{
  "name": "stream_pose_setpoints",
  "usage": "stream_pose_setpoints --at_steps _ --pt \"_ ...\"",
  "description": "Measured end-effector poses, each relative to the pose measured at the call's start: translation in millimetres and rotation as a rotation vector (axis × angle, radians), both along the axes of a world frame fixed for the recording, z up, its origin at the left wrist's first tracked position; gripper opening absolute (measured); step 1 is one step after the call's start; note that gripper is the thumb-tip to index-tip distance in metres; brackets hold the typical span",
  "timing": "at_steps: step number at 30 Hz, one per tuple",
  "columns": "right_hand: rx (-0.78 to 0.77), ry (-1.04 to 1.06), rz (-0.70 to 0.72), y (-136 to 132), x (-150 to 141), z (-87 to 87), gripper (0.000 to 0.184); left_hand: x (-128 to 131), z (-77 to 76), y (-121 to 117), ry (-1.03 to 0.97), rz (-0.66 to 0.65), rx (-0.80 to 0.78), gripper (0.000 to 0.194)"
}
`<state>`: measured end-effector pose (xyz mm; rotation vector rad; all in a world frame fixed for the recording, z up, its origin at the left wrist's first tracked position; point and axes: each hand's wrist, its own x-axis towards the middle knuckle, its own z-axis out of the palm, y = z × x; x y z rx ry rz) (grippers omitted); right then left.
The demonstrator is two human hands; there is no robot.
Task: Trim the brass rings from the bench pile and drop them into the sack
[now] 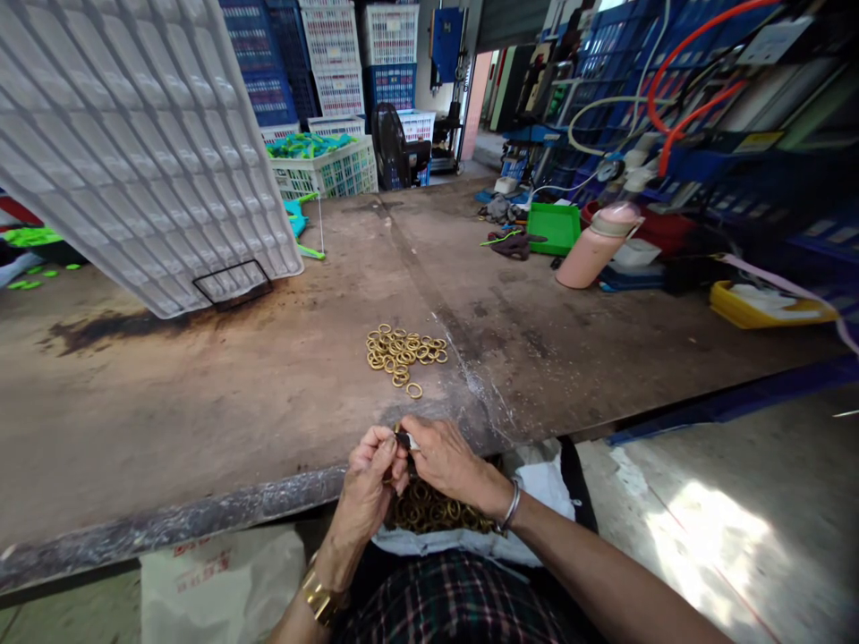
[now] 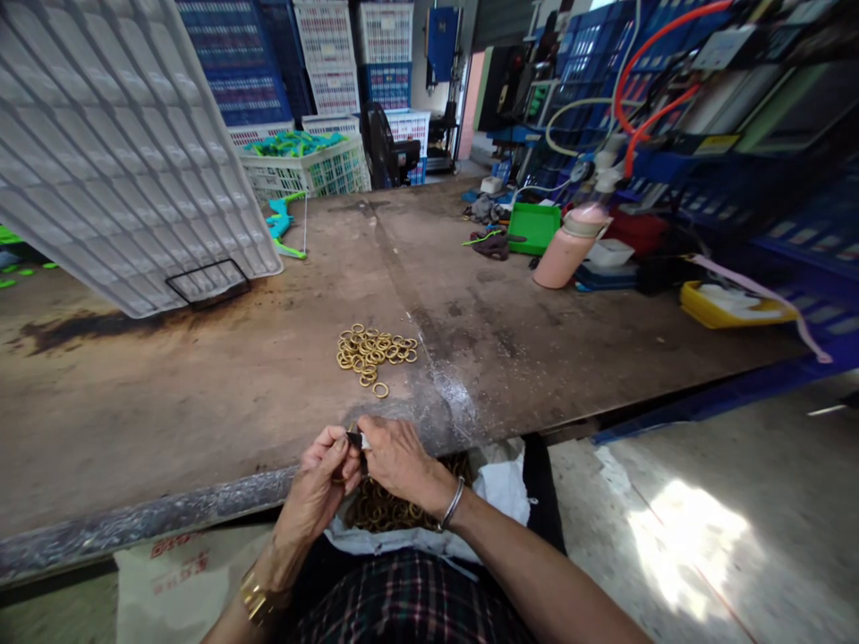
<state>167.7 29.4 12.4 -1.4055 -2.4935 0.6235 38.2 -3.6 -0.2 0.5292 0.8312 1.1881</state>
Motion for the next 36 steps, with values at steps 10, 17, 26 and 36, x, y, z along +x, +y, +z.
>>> stream_pose_setpoints --at_steps 10,17,26,36 --pt "0.014 -0.097 -0.019 -3 -2 4.3 0.017 0 -7.0 -3 0.108 0.003 0.081 0.021" --pt "-0.050 -0.159 0.025 -2 -5 3.8 0.019 -3 -8.3 -3 0.160 -0.021 0.082 0.025" --pt "-0.041 -0.288 -0.202 18 11 -2.4 0.025 -2 12.2 -21 0.087 -0.244 0.136 0.018" --pt "0.032 -0.211 -0.389 56 8 -11.7 0.029 -9 15.0 -11 -0.128 -0.022 -0.118 0.016"
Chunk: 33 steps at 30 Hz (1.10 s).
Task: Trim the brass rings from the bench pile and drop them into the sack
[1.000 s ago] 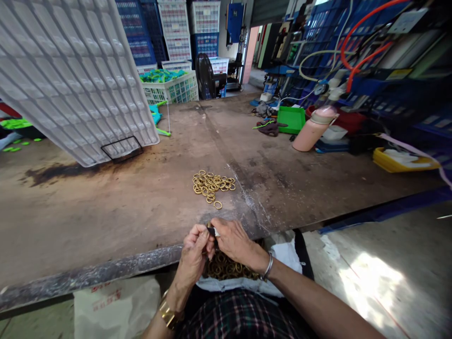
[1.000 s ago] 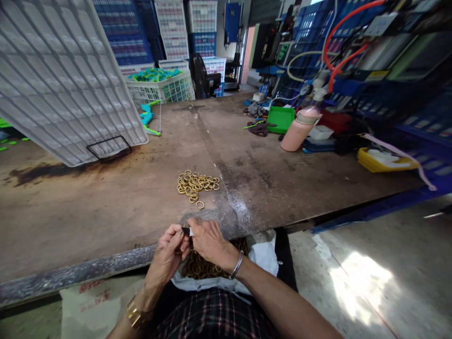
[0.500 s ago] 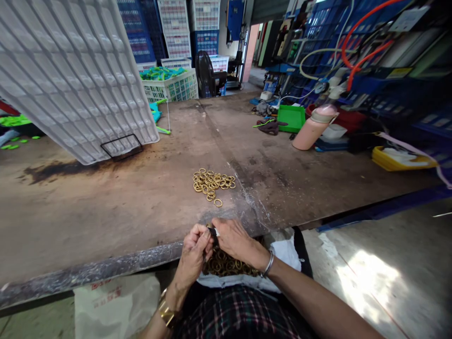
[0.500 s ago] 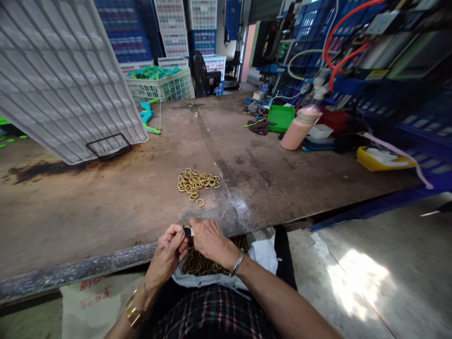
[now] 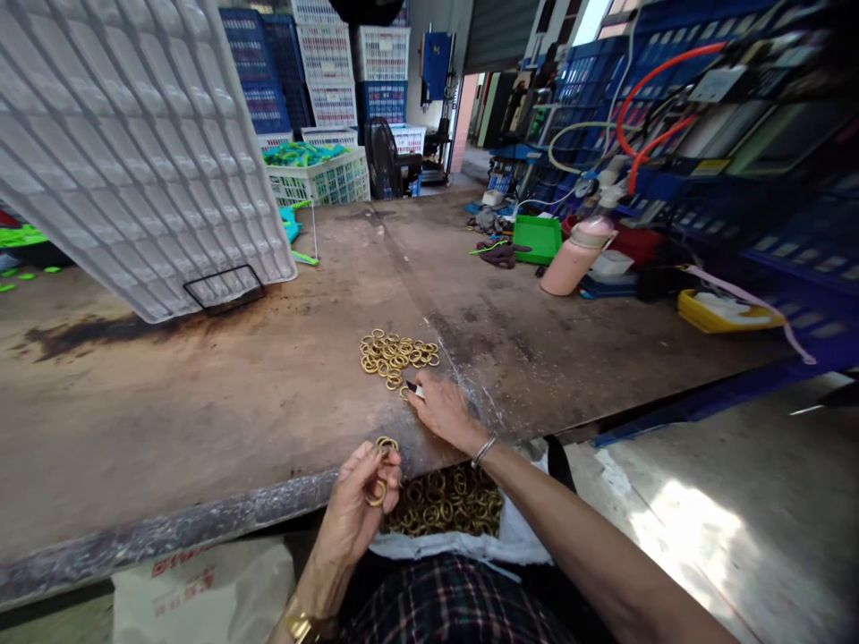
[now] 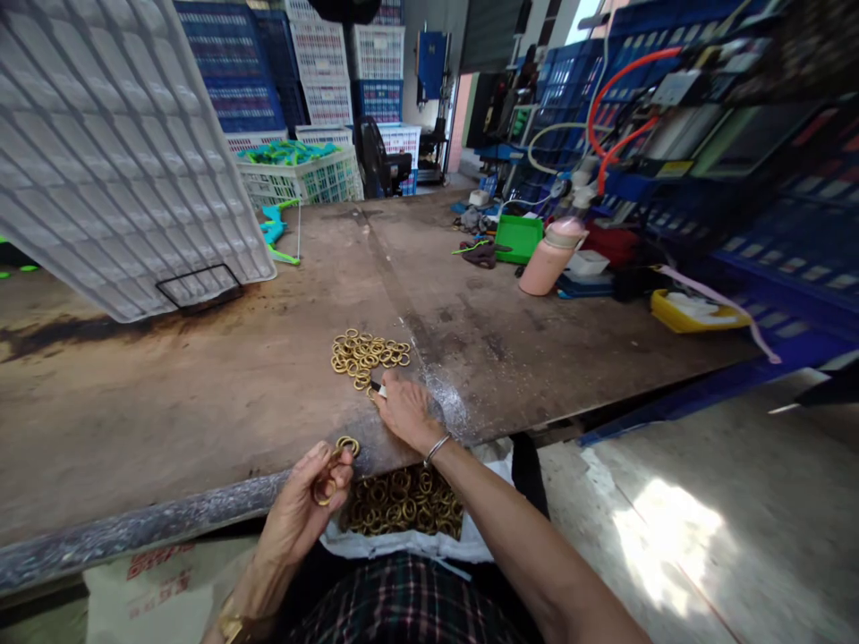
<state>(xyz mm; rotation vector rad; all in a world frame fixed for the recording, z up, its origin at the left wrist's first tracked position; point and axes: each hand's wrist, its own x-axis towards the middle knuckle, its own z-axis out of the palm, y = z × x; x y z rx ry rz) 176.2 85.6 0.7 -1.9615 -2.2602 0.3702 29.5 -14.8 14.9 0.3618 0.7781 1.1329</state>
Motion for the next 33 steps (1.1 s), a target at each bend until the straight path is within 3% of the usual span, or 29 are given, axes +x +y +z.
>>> stream_pose_setpoints --at_steps 10,16,21,26,33 --pt "0.048 0.114 0.040 -1 -4 -2.2 0.017 -15 -7.4 11 -0.115 0.081 -0.099 0.017" --pt "0.048 0.469 0.120 -14 0 -2.2 0.011 -15 -5.0 19 -0.133 0.099 -0.093 0.023" --pt "0.041 0.718 0.210 -31 -5 11.5 0.008 -14 3.6 23 -0.034 0.050 -0.018 0.026" --pt "0.057 0.745 0.254 -40 -10 24.8 0.008 -12 7.0 24 0.013 0.021 -0.004 0.026" --pt "0.150 0.679 0.347 -43 -14 21.2 0.010 -4 6.6 15 0.140 -0.058 0.031 0.025"
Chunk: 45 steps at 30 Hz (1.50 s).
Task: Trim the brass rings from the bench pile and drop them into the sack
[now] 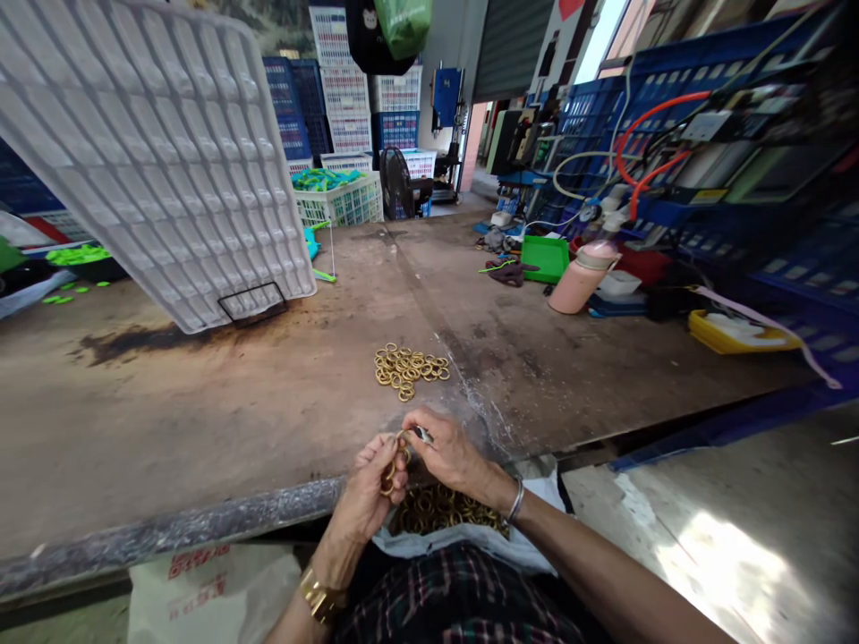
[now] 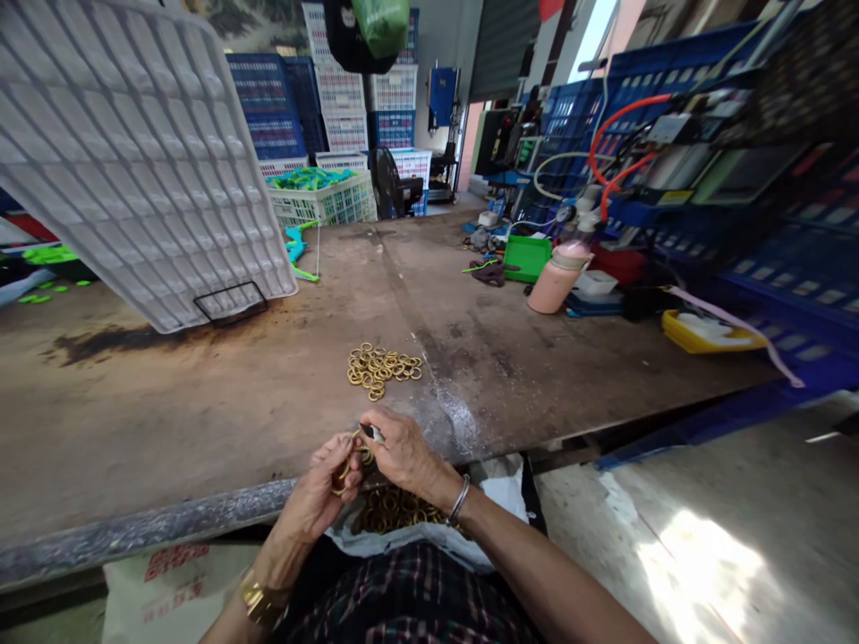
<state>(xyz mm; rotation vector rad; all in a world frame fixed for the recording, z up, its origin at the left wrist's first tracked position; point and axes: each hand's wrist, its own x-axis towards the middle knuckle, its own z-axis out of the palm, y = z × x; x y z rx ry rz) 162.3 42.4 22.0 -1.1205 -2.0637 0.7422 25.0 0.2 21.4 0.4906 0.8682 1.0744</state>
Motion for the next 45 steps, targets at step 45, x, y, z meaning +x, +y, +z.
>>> stream_pose_setpoints --at_steps 45 --pt "-0.069 -0.600 0.009 -17 7 2.0 0.019 11 0.0 -21 0.307 -0.019 0.229 0.029"
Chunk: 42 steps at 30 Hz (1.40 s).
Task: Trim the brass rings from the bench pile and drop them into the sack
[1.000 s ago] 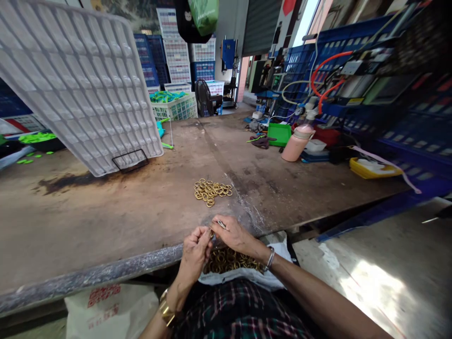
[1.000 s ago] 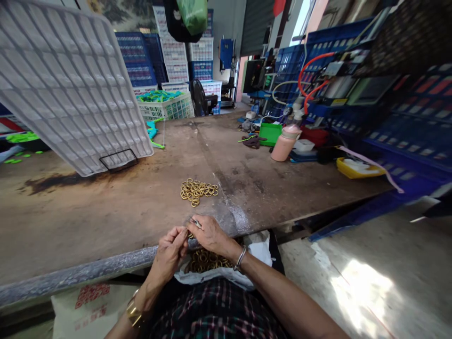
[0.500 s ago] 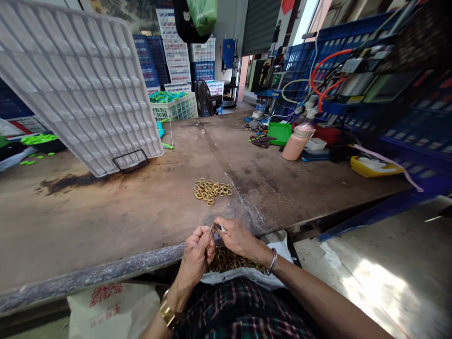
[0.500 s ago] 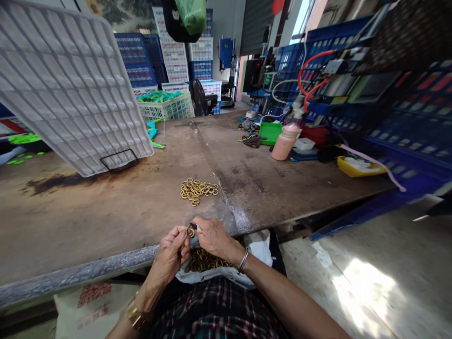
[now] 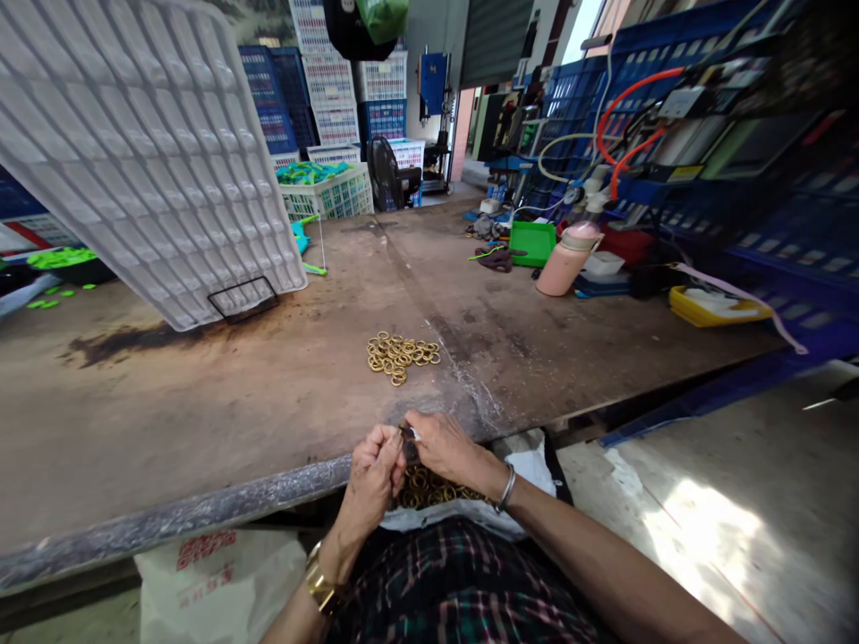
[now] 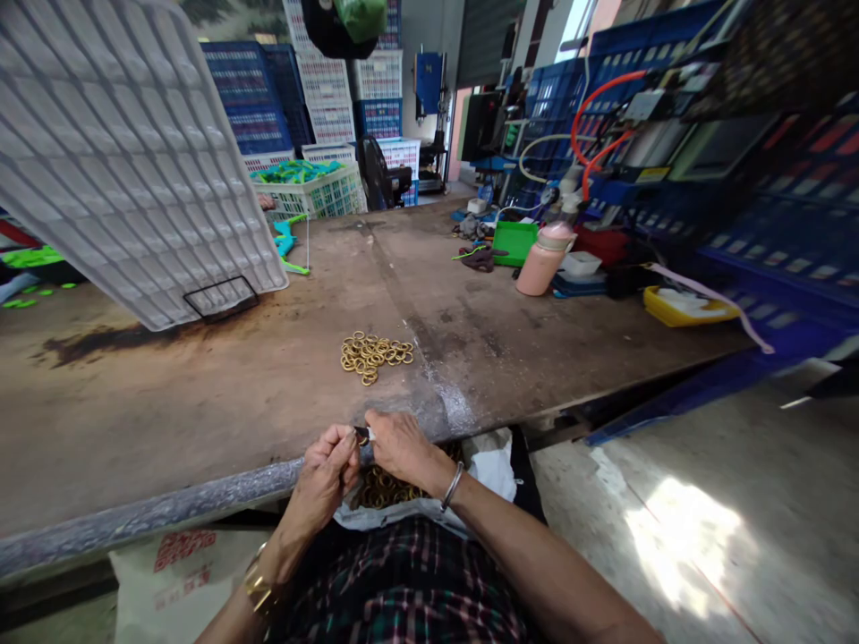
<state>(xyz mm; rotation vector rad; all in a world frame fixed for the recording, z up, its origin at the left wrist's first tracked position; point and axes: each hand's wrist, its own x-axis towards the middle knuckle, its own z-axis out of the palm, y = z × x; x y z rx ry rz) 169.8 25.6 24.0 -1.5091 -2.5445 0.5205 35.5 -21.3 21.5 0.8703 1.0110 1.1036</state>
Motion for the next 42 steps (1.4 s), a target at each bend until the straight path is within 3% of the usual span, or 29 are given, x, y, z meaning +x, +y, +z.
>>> stream_pose_setpoints --at_steps 4,7,12,15,23,27,33,36,42 --pt "-0.012 -0.127 -0.173 16 9 -12.2 0.024 -5 14.8 -8 -0.126 -0.093 -0.003 0.021" --pt "0.012 -0.088 -0.209 21 13 -18.1 0.022 -16 22.9 -6 -0.266 -0.029 -0.078 0.020" --pt "-0.033 0.126 -0.100 8 -1 -15.9 0.020 -39 7.6 7 -0.402 0.172 -0.200 0.026" --pt "-0.021 0.118 -0.087 3 -12 -16.4 0.024 -48 -4.0 11 -0.433 0.237 -0.249 0.020" --pt "-0.043 0.057 -0.076 14 -15 -25.8 0.018 -49 -8.5 16 -0.534 0.232 -0.359 0.018" --pt "-0.039 0.075 -0.106 23 -9 -29.7 0.017 -39 -9.2 20 -0.435 0.246 -0.337 0.021" --pt "0.063 0.303 -0.071 32 -1 -32.0 0.017 -18 -12.8 30 -0.041 0.211 -0.106 0.024" --pt "0.075 0.402 -0.054 32 -1 -28.2 0.015 -10 -16.3 38 0.108 0.208 -0.064 0.029" --pt "0.103 0.537 -0.077 28 0 -19.3 0.009 -4 -23.2 47 0.096 0.086 -0.105 0.034"
